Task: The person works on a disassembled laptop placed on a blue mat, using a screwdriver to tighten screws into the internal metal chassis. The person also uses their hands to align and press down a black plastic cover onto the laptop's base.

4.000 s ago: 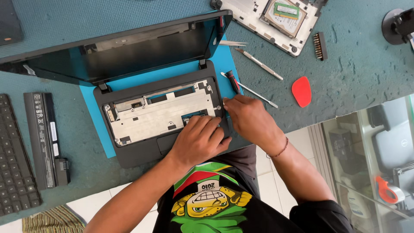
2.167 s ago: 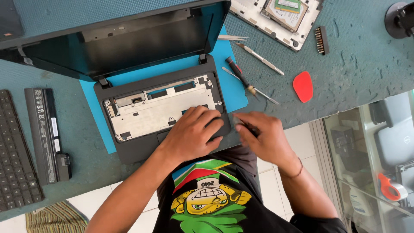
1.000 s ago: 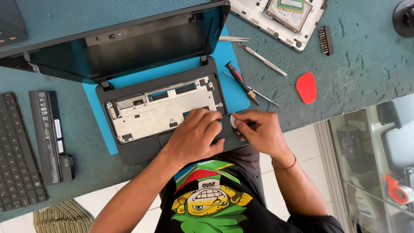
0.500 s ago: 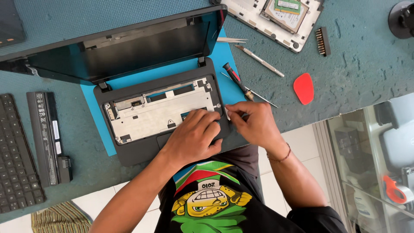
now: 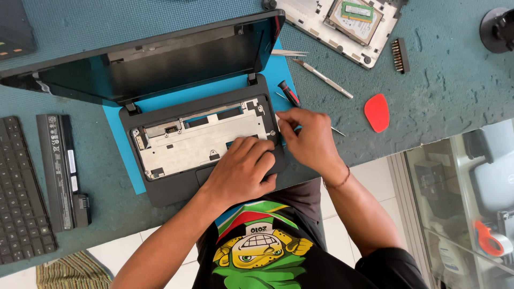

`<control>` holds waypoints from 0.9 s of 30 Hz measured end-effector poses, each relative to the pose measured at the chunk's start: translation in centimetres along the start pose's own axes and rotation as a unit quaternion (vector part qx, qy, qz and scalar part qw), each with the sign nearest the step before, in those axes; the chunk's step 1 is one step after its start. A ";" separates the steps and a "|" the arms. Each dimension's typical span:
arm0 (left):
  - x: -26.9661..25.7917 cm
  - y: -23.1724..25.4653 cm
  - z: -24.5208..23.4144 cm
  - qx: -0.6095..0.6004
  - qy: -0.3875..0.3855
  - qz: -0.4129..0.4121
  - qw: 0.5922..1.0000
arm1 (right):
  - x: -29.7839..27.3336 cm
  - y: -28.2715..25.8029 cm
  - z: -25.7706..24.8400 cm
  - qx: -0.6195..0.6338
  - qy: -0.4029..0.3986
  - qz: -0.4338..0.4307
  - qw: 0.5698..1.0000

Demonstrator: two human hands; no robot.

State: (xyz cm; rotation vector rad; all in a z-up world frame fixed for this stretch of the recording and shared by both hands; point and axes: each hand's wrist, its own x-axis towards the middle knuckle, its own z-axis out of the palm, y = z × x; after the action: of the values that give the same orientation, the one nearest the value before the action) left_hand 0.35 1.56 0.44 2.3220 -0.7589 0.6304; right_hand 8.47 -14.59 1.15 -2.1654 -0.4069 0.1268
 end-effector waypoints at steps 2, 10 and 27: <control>0.1 0.0 0.0 0.004 0.003 0.002 1.000 | 1.2 0.2 0.3 -0.027 0.005 -0.028 0.999; -0.1 0.4 -0.1 0.039 0.029 0.004 0.999 | 4.3 0.5 1.3 -0.083 -0.012 -0.117 0.990; -0.4 0.5 0.1 0.030 0.020 -0.010 0.999 | -0.5 -0.5 -0.5 -0.242 -0.032 -0.080 0.966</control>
State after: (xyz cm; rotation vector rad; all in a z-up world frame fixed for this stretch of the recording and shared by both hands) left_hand -0.28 1.31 0.29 2.3609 -0.7076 0.6975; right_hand 7.94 -14.84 1.81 -2.5985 -0.7074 0.0045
